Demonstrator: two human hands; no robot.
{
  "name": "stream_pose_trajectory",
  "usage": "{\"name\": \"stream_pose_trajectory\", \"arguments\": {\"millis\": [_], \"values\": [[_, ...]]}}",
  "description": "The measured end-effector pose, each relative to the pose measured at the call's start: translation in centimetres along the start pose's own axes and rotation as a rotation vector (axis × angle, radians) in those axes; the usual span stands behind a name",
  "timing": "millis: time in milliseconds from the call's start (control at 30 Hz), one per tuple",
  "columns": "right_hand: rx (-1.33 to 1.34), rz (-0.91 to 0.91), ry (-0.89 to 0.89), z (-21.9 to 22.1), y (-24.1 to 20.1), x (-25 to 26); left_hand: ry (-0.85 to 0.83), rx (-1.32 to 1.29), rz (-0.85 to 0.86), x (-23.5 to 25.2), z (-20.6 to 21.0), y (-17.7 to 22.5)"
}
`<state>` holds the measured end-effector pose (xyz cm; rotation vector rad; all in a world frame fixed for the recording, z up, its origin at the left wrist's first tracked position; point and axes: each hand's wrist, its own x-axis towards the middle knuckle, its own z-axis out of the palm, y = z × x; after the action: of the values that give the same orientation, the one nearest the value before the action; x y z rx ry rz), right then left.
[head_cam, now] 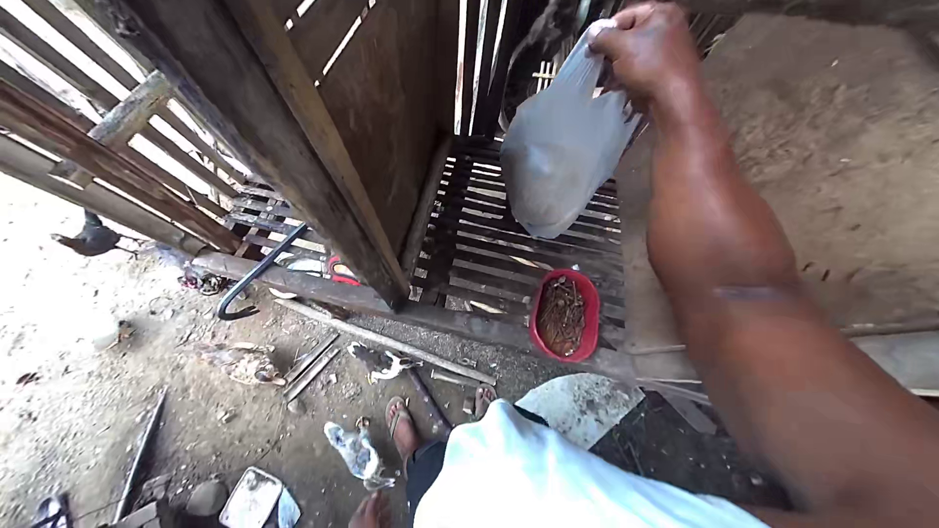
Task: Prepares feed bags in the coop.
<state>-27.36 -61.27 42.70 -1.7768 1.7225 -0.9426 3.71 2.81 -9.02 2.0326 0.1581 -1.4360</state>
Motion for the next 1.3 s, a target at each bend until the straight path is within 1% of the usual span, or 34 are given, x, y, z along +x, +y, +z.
{"name": "stream_pose_trajectory", "arguments": {"millis": [33,100,167,233,300,400,467,567,633,667,733,833,867,933,1033,1100,1200,1300], "values": [[0.045,-0.028,0.017,-0.2,-0.2,0.0,-0.003,0.006,0.031,0.7,0.0,1.1],[0.234,-0.071,0.024,-0.2,-0.6,-0.1,-0.041,0.028,0.123,0.9,0.5,4.8],[0.477,-0.052,-0.070,-0.1,-0.7,-0.5,-0.121,0.092,0.256,0.2,1.4,9.5],[0.652,-0.022,-0.148,0.2,-0.9,-1.3,-0.223,0.171,0.407,-1.0,2.9,14.5],[0.751,-0.009,-0.202,1.0,-1.2,-3.1,-0.307,0.216,0.559,-3.1,4.9,19.7],[0.880,0.024,-0.249,3.0,-1.2,-7.0,-0.431,0.282,0.788,-7.1,8.2,26.3],[0.953,0.083,-0.253,5.0,-0.9,-9.4,-0.516,0.322,0.916,-9.5,10.1,29.8],[1.019,0.165,-0.243,8.1,-0.1,-11.6,-0.600,0.384,1.079,-12.7,12.3,33.4],[1.024,0.150,-0.292,9.4,-0.4,-12.8,-0.609,0.422,1.194,-14.7,13.4,35.3],[1.023,0.130,-0.319,9.8,-0.8,-13.2,-0.584,0.436,1.248,-16.0,13.9,36.0],[0.981,0.069,-0.375,10.2,-1.0,-14.2,-0.502,0.446,1.371,-18.6,15.3,37.5],[0.887,-0.062,-0.482,10.4,-0.6,-15.1,-0.323,0.468,1.540,-22.1,18.4,40.1],[0.873,-0.076,-0.489,10.3,-0.4,-15.2,-0.288,0.484,1.553,-23.0,19.4,40.8],[0.910,-0.038,-0.434,9.6,-0.5,-15.0,-0.270,0.507,1.542,-24.5,21.4,42.3],[0.985,-0.012,-0.380,8.3,-2.0,-14.9,-0.312,0.487,1.509,-26.2,24.0,45.3],[1.003,-0.029,-0.350,7.9,-2.5,-14.6,-0.367,0.465,1.484,-27.3,24.9,46.7],[0.997,-0.042,-0.332,7.8,-2.3,-14.7,-0.411,0.375,1.515,-27.4,26.0,48.1],[0.931,-0.054,-0.348,8.2,-0.1,-15.6,-0.428,0.423,1.497,-26.5,26.1,47.8]]}}
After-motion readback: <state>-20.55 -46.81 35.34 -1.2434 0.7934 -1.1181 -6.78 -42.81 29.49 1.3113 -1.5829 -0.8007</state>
